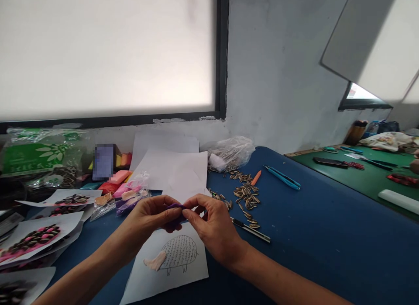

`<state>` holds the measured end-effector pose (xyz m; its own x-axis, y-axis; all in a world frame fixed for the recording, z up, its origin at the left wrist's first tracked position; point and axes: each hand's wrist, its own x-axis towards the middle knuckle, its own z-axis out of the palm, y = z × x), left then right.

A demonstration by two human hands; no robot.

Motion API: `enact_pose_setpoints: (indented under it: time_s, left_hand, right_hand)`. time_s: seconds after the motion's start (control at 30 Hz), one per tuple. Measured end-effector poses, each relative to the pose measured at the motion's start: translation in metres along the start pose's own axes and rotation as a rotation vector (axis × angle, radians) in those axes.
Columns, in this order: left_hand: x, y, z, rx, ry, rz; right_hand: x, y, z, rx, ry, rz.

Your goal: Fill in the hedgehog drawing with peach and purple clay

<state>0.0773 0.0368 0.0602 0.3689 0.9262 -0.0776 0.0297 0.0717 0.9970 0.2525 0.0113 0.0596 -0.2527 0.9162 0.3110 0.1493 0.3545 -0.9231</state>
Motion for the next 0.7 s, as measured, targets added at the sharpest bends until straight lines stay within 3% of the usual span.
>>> enact_pose_setpoints:
  time_s: [0.3, 0.47, 0.7]
  left_hand:
    - [-0.0020, -0.0024, -0.0051, 0.001, -0.003, 0.022]
    - [-0.0007, -0.0036, -0.0035, 0.026, 0.010, 0.032]
    - [-0.0048, -0.0022, -0.0037, 0.060, 0.004, 0.018]
  right_hand:
    - [-0.0011, 0.0085, 0.0008, -0.008, -0.016, -0.028]
    - [-0.0007, 0.0052, 0.0016, -0.088, 0.051, -0.027]
    - [-0.0032, 0.0038, 0.0022, -0.128, -0.023, -0.112]
